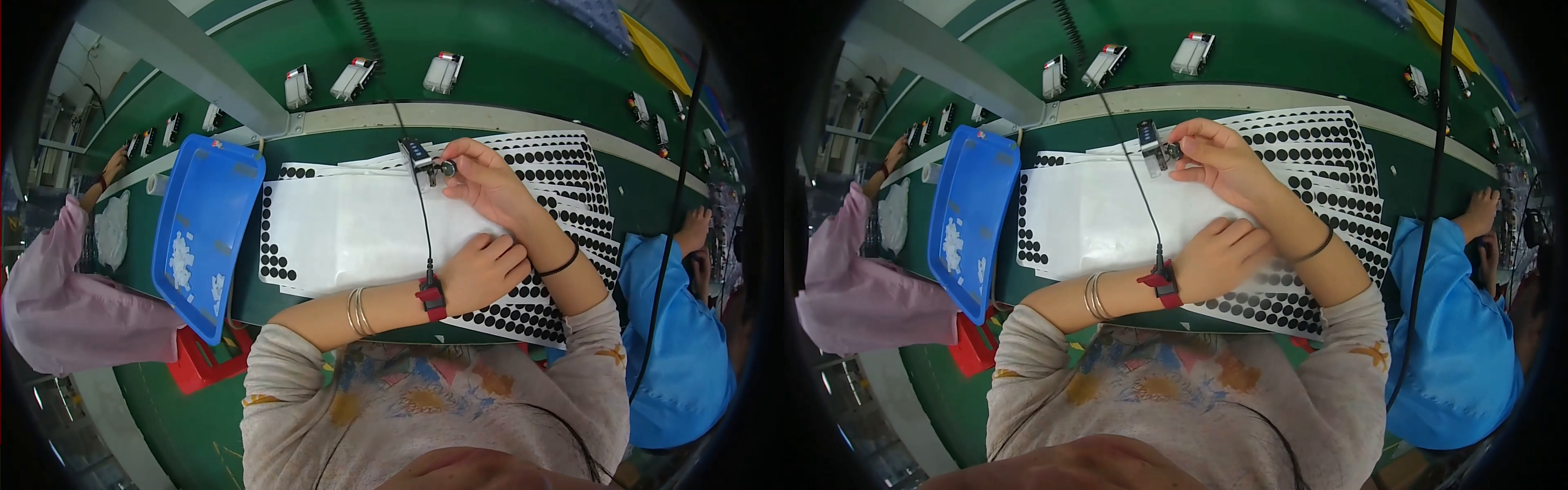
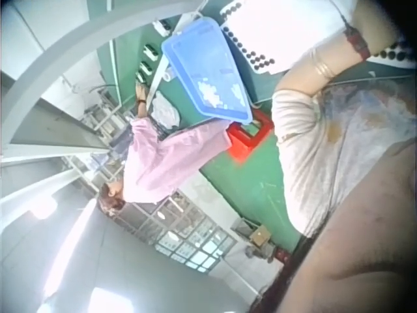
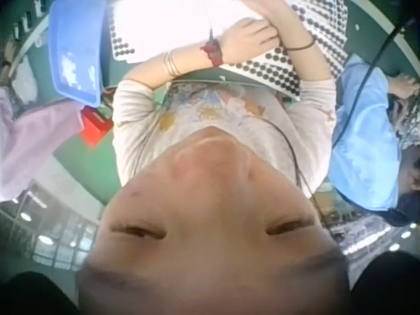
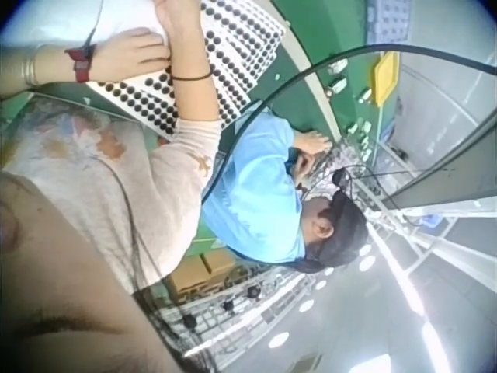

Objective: The person assembles electronic components by hand, attaching wires and labels to an electronic circuit board and component housing.

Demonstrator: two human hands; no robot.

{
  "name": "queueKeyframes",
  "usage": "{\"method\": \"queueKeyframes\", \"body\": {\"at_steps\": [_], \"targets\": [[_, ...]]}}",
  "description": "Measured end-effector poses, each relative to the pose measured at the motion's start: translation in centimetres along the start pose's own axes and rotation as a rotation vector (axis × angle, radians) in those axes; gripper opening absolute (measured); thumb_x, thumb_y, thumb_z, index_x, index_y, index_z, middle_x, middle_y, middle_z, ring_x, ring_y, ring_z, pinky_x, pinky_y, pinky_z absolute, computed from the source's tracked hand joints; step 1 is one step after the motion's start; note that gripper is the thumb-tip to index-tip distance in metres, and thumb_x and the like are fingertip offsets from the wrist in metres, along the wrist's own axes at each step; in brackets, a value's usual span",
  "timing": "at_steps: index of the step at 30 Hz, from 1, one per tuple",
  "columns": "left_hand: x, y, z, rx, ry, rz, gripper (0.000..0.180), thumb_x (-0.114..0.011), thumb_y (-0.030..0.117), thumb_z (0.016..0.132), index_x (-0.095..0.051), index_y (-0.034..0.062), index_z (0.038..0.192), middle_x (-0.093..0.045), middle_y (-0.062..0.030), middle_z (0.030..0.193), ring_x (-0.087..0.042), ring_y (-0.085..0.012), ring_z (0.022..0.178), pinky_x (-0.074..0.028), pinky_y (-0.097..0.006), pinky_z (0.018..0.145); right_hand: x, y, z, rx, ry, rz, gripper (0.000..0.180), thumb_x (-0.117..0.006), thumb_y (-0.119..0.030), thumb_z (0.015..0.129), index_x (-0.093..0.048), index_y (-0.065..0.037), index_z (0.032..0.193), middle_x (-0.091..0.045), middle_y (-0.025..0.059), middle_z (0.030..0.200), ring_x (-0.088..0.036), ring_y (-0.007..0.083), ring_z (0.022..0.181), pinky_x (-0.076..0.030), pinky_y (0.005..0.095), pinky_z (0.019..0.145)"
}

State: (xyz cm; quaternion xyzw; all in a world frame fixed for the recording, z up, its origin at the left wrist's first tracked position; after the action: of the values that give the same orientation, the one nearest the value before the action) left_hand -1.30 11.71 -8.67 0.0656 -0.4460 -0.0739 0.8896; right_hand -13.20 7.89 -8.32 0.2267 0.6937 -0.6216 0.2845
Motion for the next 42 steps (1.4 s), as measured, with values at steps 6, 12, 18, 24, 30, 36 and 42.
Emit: {"method": "queueKeyframes", "body": {"at_steps": [6, 12, 18, 24, 30, 36, 42], "targets": [[-0.5, 0.1, 0.5, 0.07, -0.111, -0.01, 0.025, -0.054, 0.015, 0.066, -0.06, 0.0104, 0.089, -0.051, -0.001, 0.09, -0.048, -0.0157, 0.084, -0.039, -0.028, 0.068, 0.3, 0.1, -0.1, 0.043, 0.001, 0.079, 0.021, -0.054, -0.011, 0.087, -0.052, -0.002, 0.106, -0.055, 0.002, 0.097, -0.059, 0.0122, 0.086, -0.052, 0.0314, 0.081], [0.0, 0.0, 0.1, 0.01, -0.017, 0.012, 0.024, -0.055, 0.014, 0.064, -0.061, 0.0105, 0.087, -0.052, 0.0017, 0.088, -0.049, -0.0139, 0.08, -0.039, -0.025, 0.063, 0.5, 0.3, 0.0, 0.082, 0.028, 0.133, 0.023, -0.053, -0.019, 0.089, -0.053, -0.004, 0.106, -0.056, 0.0028, 0.095, -0.06, 0.0116, 0.083, -0.053, 0.0304, 0.078], [1.7, -0.8, 1.3, -0.005, -0.07, -0.108, 0.02, -0.058, 0.012, 0.061, -0.062, 0.0122, 0.08, -0.054, 0.0011, 0.087, -0.05, -0.0143, 0.083, -0.041, -0.025, 0.063, 0.6, 0.2, 0.2, 0.079, 0.032, 0.129, 0.022, -0.051, -0.021, 0.09, -0.054, -0.004, 0.104, -0.058, 0.003, 0.084, -0.06, 0.0104, 0.079, -0.053, 0.0271, 0.071], [9.5, -8.8, 3.2, 0.325, 0.158, -0.222, 0.013, -0.063, 0.003, 0.068, -0.059, 0.0064, 0.08, -0.061, -0.0052, 0.09, -0.054, -0.0245, 0.083, -0.041, -0.034, 0.074, 0.4, 0.2, 0.3, 0.13, 0.148, 0.087, 0.026, -0.052, -0.028, 0.09, -0.058, -0.005, 0.098, -0.058, 0.001, 0.078, -0.054, 0.0068, 0.065, -0.047, 0.0208, 0.06], [9.4, -11.7, 4.0, 0.294, -0.012, -0.405, 0.012, -0.065, 0.005, 0.07, -0.058, 0.0038, 0.08, -0.064, -0.0058, 0.087, -0.058, -0.0256, 0.079, -0.045, -0.032, 0.069, 0.2, 0.0, 0.2, 0.09, 0.139, 0.02, 0.033, -0.053, -0.034, 0.088, -0.06, -0.002, 0.094, -0.057, 0.0002, 0.073, -0.047, 0.0055, 0.059, -0.041, 0.0203, 0.054], [8.9, -11.7, 4.0, 0.3, 0.015, -0.34, 0.01, -0.067, 0.006, 0.069, -0.061, 0.0043, 0.077, -0.064, -0.0043, 0.078, -0.058, -0.0233, 0.074, -0.045, -0.03, 0.063, 0.5, 0.1, 0.3, 0.083, 0.149, 0.039, 0.036, -0.054, -0.036, 0.087, -0.061, -0.002, 0.094, -0.057, 0.0003, 0.069, -0.048, 0.0063, 0.058, -0.041, 0.021, 0.053], [9.1, -11.7, 4.0, 0.437, -0.005, -0.428, 0.009, -0.068, 0.005, 0.068, -0.063, 0.0039, 0.075, -0.064, -0.0038, 0.076, -0.056, -0.0207, 0.073, -0.044, -0.029, 0.06, 0.4, 0.1, 0.2, 0.077, 0.128, 0.062, 0.038, -0.055, -0.037, 0.087, -0.061, 0.0, 0.094, -0.056, 0.0004, 0.068, -0.049, 0.0066, 0.058, -0.042, 0.0216, 0.051]]}}
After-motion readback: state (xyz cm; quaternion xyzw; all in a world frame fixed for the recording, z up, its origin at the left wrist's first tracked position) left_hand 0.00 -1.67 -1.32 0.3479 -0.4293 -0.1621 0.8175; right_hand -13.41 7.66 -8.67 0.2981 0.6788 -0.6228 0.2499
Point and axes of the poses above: each hand's wrist, its own z-axis towards the middle knuckle, its own x-axis out of the back of the hand, y = z × x, the point moved 1 cm from there along z, towards the middle knuckle
